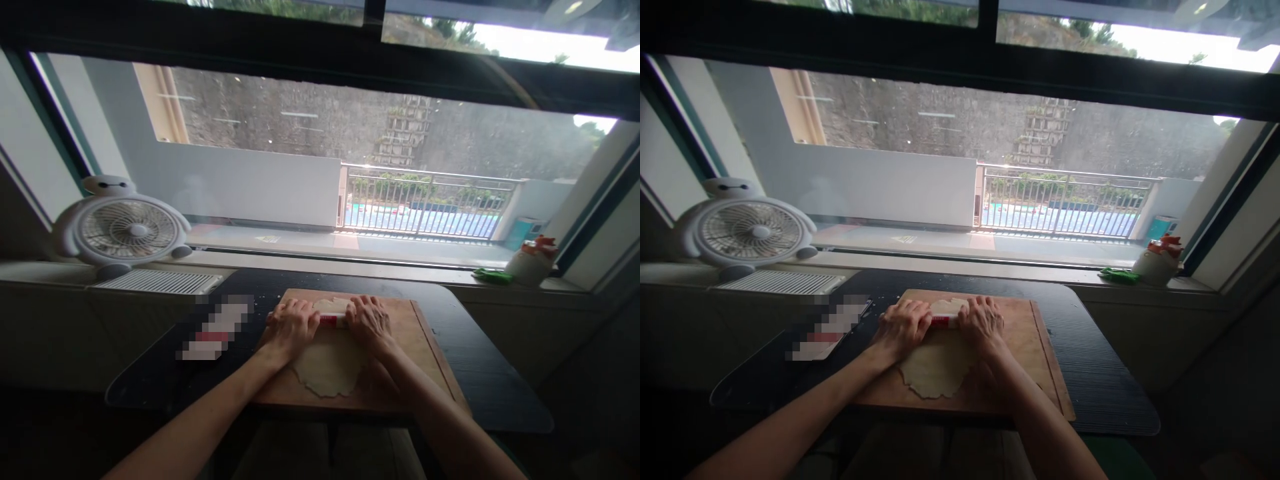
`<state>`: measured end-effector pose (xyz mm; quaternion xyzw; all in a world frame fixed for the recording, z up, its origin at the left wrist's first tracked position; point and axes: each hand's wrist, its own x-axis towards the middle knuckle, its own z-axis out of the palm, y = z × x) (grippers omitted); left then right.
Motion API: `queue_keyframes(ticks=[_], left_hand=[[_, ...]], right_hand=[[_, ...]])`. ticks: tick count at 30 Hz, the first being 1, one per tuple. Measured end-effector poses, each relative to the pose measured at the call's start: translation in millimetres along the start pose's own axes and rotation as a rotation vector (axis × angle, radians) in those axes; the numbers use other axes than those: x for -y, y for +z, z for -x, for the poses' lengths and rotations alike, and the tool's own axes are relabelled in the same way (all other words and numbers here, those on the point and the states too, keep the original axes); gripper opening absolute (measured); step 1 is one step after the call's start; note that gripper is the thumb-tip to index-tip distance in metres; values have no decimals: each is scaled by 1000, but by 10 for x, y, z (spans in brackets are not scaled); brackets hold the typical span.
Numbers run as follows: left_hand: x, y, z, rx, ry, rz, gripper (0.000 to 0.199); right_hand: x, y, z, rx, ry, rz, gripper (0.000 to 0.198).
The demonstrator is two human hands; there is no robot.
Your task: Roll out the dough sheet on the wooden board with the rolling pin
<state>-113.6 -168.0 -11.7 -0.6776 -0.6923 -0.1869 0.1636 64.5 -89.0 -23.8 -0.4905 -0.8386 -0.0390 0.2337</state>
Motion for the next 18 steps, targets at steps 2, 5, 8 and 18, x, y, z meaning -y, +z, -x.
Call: queue_keyframes(ticks=[2, 5, 8, 18], left_hand=[[26, 53, -159, 79, -64, -17, 48], [111, 204, -503, 208, -180, -33, 50], [227, 369, -840, 275, -226, -27, 50], [138, 263, -636, 215, -162, -20, 44]], right_hand=[[-14, 15, -115, 15, 8, -6, 28], [-57, 59, -393, 82, 73, -30, 29], [-111, 150, -695, 109, 114, -48, 30], [-189, 246, -748, 182, 103, -71, 29]])
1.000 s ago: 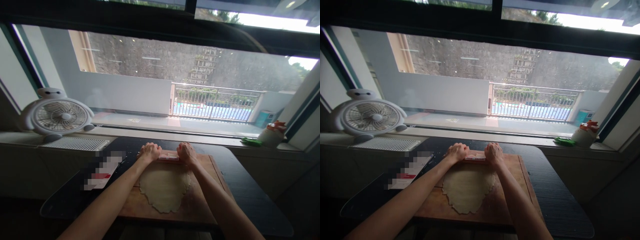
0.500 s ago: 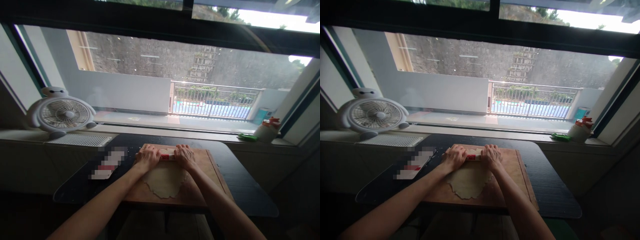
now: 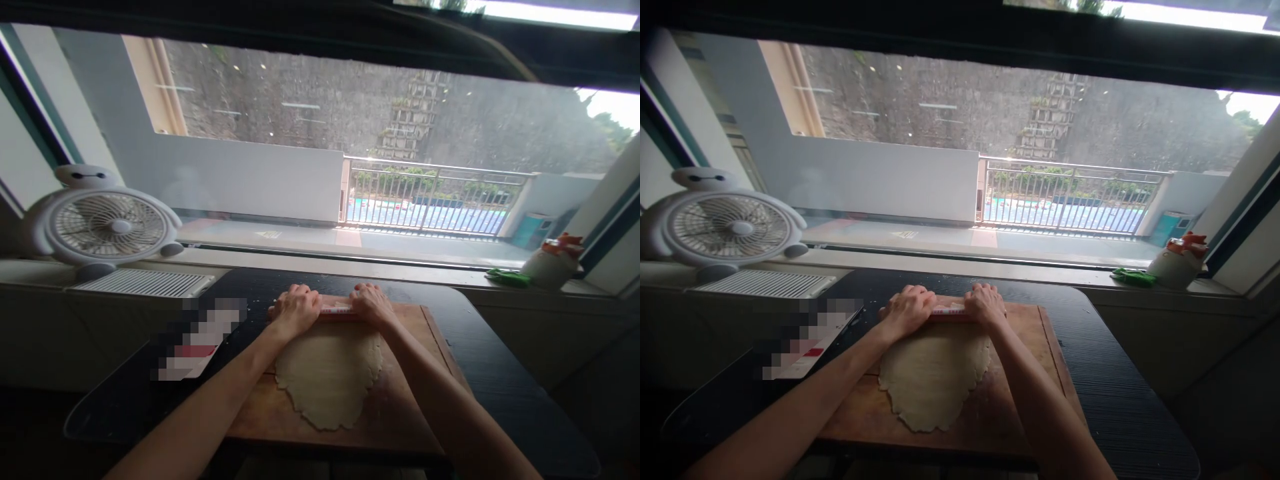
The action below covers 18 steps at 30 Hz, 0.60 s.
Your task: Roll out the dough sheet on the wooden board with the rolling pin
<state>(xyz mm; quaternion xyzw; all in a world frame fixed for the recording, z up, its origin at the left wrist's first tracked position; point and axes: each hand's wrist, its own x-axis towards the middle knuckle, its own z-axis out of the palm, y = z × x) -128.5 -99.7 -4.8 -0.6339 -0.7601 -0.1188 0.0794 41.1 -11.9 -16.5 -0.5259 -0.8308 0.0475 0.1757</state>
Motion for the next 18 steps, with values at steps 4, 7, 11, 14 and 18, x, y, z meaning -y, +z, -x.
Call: queue_keyframes(ticks=[4, 7, 11, 14, 18], left_hand=[[-32, -140, 623, -138, 150, 32, 38], [-12, -249, 1021, -113, 189, 41, 30], [-12, -276, 1415, -76, 223, 99, 30], [-67, -251, 1544, -98, 148, 116, 31], [-109, -260, 1513, -111, 98, 111, 32]], right_hand=[[-4, -74, 433, -58, -141, 40, 31], [33, -119, 663, -121, -237, 9, 31], [188, -80, 717, -135, -261, -109, 24], [380, -3, 616, -84, -262, -194, 26], [640, 83, 418, -36, -181, -168, 29]])
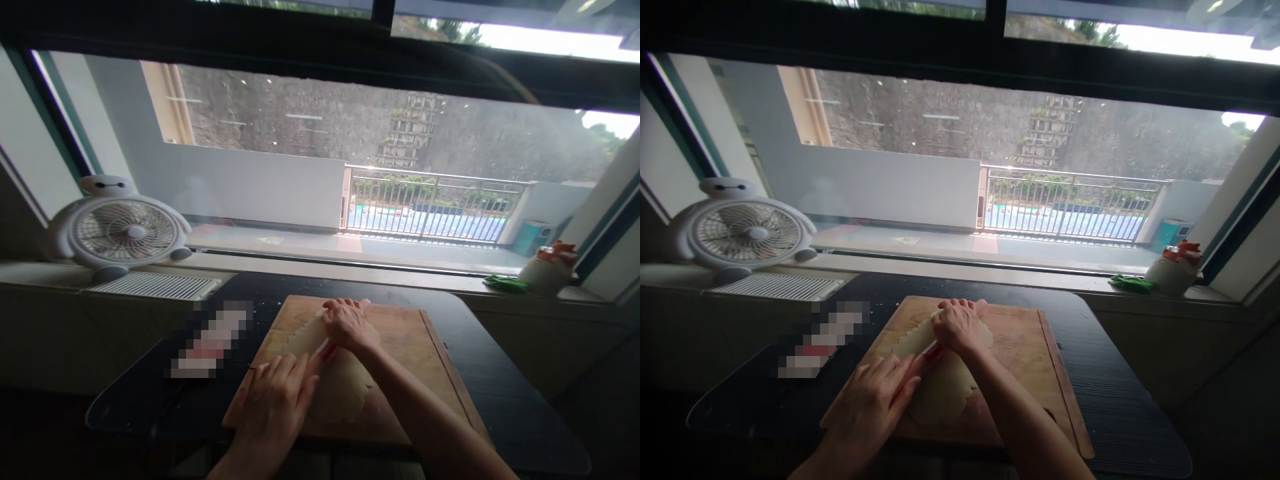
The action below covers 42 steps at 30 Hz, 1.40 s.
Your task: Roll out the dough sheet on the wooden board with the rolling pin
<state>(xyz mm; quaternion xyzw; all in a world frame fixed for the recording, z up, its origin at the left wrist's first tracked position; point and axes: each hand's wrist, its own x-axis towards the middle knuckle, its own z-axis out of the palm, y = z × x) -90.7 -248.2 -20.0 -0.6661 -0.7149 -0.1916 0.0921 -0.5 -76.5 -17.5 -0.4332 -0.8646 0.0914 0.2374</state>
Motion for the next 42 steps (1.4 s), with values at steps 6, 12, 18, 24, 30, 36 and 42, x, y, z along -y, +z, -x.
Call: queue_keyframes(ticks=[6, 12, 18, 24, 30, 36, 42], left_hand=[[142, 2, -22, -16, -20, 13, 33], [150, -6, 24, -54, -23, 7, 30], [-26, -26, 119, -139, 38, -28, 33], [-184, -4, 206, -142, 81, 18, 40], [-38, -30, 115, -71, 46, -1, 30], [102, -85, 12, -5, -16, -3, 28], [38, -42, 60, -48, -14, -37, 31]], right_hand=[[209, 126, -314, 71, 69, 110, 33], [291, 167, -425, 104, 54, 134, 34], [68, 33, -59, 26, -1, 87, 32], [-171, -76, 281, -97, -84, 76, 34], [41, 13, 48, -28, -62, 110, 32], [349, 164, -368, 108, 33, 152, 33], [310, 130, -285, 86, 11, 146, 32]])
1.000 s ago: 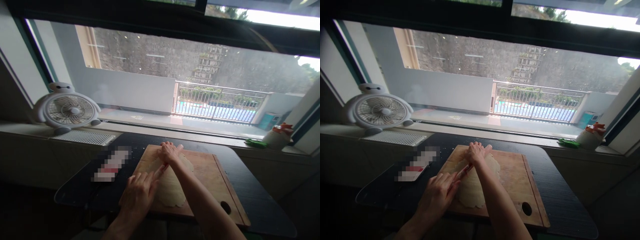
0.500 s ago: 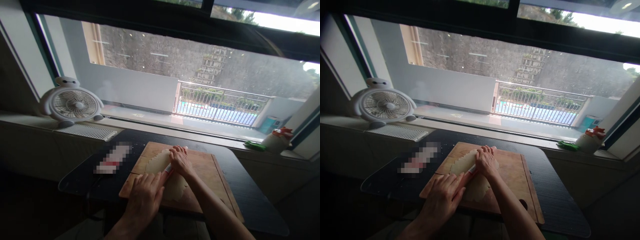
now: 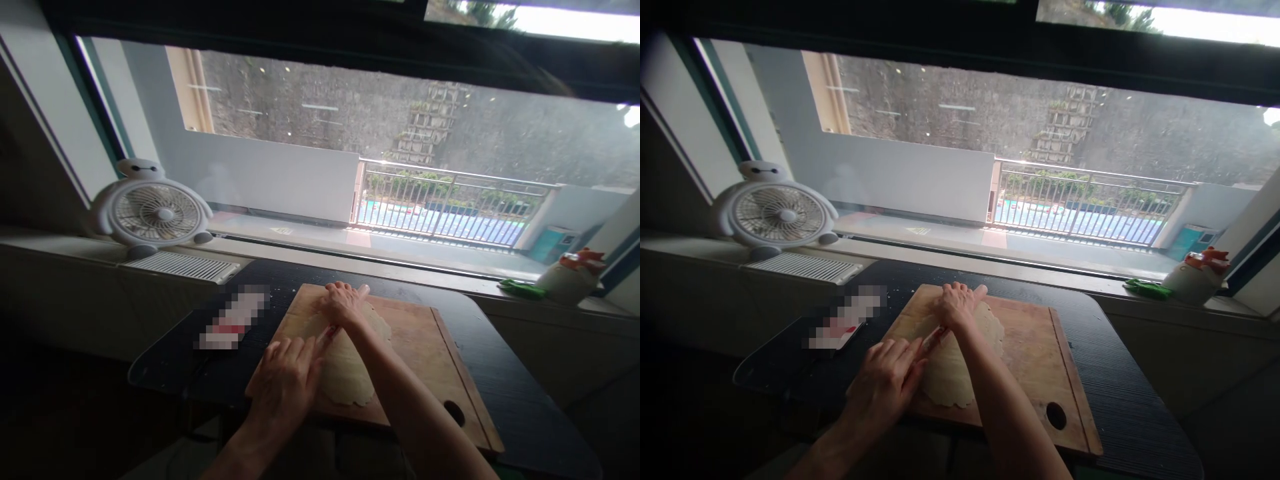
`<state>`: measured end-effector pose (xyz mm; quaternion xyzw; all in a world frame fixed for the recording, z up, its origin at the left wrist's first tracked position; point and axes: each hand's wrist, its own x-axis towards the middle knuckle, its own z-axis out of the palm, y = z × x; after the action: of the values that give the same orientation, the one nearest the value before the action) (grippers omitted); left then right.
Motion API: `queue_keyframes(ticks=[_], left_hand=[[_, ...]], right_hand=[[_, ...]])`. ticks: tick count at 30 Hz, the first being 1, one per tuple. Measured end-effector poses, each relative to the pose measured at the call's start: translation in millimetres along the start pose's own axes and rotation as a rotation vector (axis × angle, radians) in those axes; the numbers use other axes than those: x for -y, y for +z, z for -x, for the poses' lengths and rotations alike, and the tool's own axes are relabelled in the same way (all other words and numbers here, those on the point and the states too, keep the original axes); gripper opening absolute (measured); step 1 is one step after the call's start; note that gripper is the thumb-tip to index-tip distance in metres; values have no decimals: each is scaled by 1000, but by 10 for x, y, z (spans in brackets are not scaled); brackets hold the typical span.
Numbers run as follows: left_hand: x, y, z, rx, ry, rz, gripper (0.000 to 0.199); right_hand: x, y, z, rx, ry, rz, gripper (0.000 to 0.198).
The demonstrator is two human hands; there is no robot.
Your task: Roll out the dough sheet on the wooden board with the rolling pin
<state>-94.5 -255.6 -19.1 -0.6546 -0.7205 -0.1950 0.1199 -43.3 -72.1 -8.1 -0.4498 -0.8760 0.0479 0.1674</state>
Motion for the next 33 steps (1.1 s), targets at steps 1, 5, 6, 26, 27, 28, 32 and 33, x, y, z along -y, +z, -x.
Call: queue_keyframes(ticks=[1, 5, 6, 26, 27, 28, 32, 33], left_hand=[[-27, 10, 14, -16, 4, -9, 32], [-153, 23, 69, -53, 25, -7, 37], [-180, 18, 82, -52, 32, 4, 38], [123, -7, 69, -68, -49, 61, 29], [112, -5, 75, -73, -51, 55, 30], [96, -3, 82, -76, -51, 50, 30], [-15, -4, 124, -65, -31, 52, 33], [-46, -5, 134, -64, -29, 60, 34]], right_hand=[[-50, -13, 66, -19, -5, -10, 32], [-287, -54, 351, -126, -84, -50, 31], [-338, -60, 408, -150, -98, -49, 31], [233, 34, -173, 107, 12, 74, 30], [215, 25, -139, 90, 8, 72, 31], [180, 14, -91, 71, 8, 70, 33], [-73, -32, 176, -22, 13, 17, 35], [-140, -43, 242, -45, 5, -4, 35]])
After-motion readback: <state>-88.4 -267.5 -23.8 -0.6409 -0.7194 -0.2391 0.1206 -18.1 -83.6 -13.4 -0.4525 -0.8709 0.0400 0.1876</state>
